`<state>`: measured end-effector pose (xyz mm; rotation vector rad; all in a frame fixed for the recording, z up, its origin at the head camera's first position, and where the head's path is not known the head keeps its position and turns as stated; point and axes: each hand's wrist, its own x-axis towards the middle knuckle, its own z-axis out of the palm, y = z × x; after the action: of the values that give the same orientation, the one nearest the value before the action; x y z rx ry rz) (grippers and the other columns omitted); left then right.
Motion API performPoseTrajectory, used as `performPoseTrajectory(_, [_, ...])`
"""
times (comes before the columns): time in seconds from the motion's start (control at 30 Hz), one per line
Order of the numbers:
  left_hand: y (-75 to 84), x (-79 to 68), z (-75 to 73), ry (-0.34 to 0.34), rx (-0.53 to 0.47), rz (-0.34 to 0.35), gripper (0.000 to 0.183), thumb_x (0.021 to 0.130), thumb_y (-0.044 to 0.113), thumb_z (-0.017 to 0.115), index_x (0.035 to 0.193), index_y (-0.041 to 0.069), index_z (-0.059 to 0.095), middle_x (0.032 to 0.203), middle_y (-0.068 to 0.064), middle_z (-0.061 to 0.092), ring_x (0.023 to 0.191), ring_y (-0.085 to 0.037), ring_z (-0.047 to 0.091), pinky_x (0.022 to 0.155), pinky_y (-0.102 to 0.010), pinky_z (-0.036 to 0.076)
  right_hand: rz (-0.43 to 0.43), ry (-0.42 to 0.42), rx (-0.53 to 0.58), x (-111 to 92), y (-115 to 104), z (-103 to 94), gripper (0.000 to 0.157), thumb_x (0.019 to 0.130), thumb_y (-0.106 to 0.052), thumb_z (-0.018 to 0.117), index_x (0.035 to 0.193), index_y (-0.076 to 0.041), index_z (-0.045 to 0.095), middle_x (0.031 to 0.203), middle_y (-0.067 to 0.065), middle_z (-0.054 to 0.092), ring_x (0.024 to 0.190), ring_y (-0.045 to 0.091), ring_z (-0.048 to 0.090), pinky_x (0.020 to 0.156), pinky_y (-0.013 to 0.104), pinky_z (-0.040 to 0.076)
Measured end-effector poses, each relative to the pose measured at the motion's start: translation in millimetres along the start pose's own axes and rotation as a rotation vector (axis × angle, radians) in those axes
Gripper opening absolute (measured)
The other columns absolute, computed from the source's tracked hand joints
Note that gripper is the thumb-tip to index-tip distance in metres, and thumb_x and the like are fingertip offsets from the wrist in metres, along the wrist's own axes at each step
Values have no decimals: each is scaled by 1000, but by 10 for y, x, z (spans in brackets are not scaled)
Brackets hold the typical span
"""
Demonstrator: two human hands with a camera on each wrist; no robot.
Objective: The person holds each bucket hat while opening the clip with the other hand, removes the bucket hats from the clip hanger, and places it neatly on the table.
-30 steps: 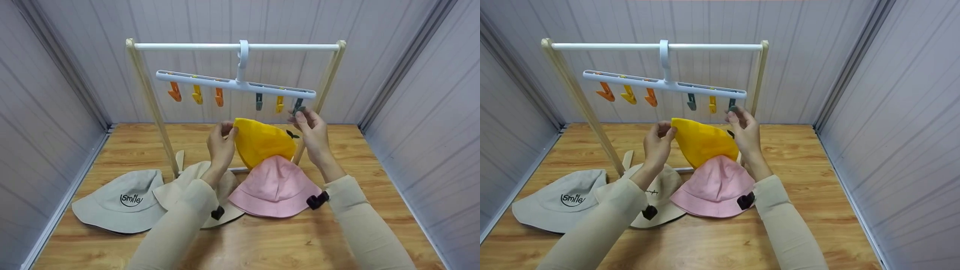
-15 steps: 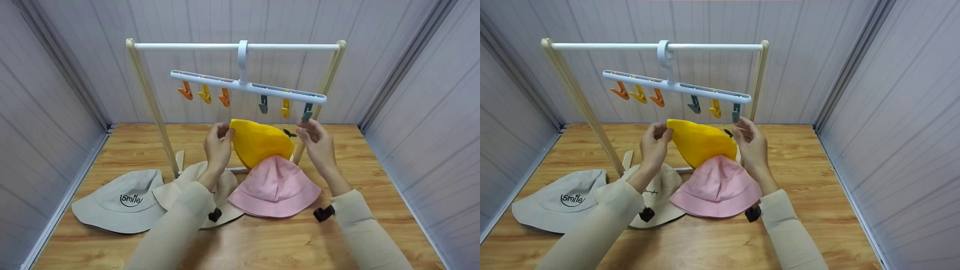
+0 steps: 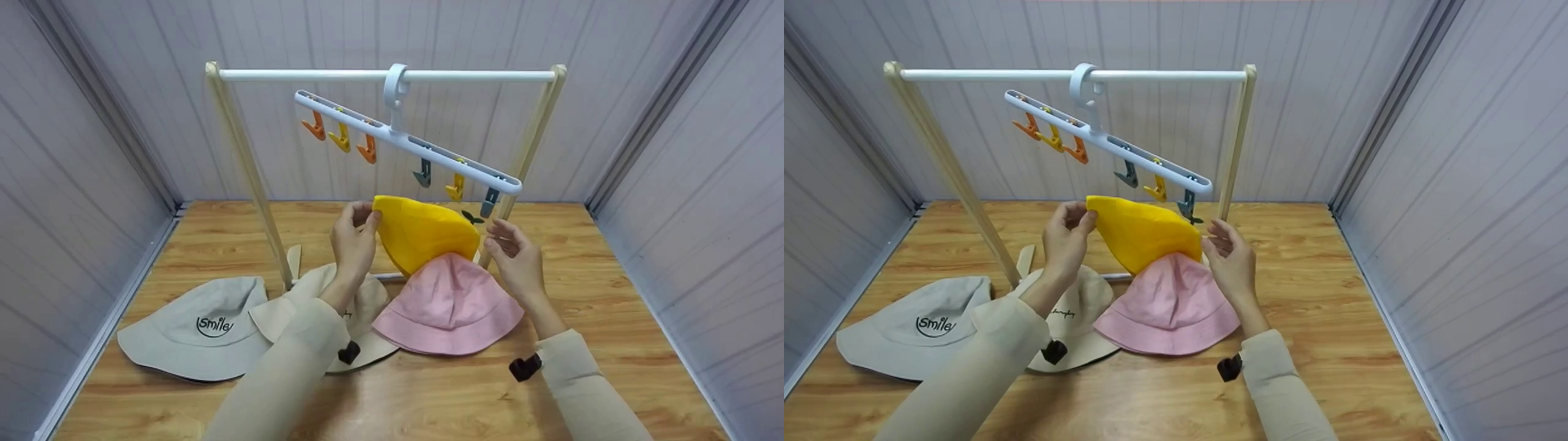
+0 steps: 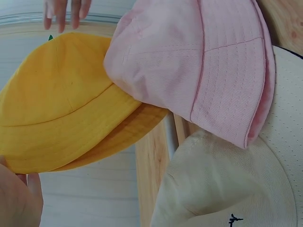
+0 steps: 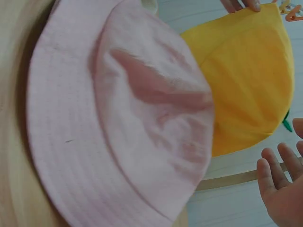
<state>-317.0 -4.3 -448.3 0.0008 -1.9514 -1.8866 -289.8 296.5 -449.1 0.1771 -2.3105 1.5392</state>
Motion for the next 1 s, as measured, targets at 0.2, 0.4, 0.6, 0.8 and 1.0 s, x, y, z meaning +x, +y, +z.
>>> performPoseTrajectory(0.2, [-7,-21,-21,4,1,7,15,103,14,71,117,8,69,112,-7,71,110,-20,68,99,-35,58,61,3,-39,-45,180,96,43,103,-10,71,145,-4,61,134,17,70,122,31,69,104,27,55])
performPoseTrajectory(0.4, [-1,-26,-20,6,-3,16,14,103,14,71,116,8,69,112,-6,72,110,-19,68,98,-35,58,65,18,-46,-65,256,172,41,102,-8,72,142,-4,64,131,16,72,120,30,69,98,18,54])
performPoseTrajectory(0.6, [-4,-27,-18,7,-8,10,12,103,13,71,115,9,69,111,-5,72,108,-18,69,97,-34,59,87,52,-73,-74,299,260,37,101,-9,74,136,-2,68,128,18,73,116,31,71,95,18,56])
performPoseTrajectory(0.8, [-14,-28,-27,11,-1,5,12,103,14,71,115,10,69,111,-4,71,108,-18,68,97,-34,59,144,95,-136,-58,303,350,33,100,-6,74,132,-1,71,126,17,75,114,29,72,99,32,58])
performPoseTrajectory(1.0, [-26,-32,-36,11,-13,0,14,103,15,71,116,10,69,112,-4,71,108,-18,68,97,-34,59,170,133,-198,-40,275,418,26,99,-7,74,124,0,75,121,18,76,110,31,73,99,43,59])
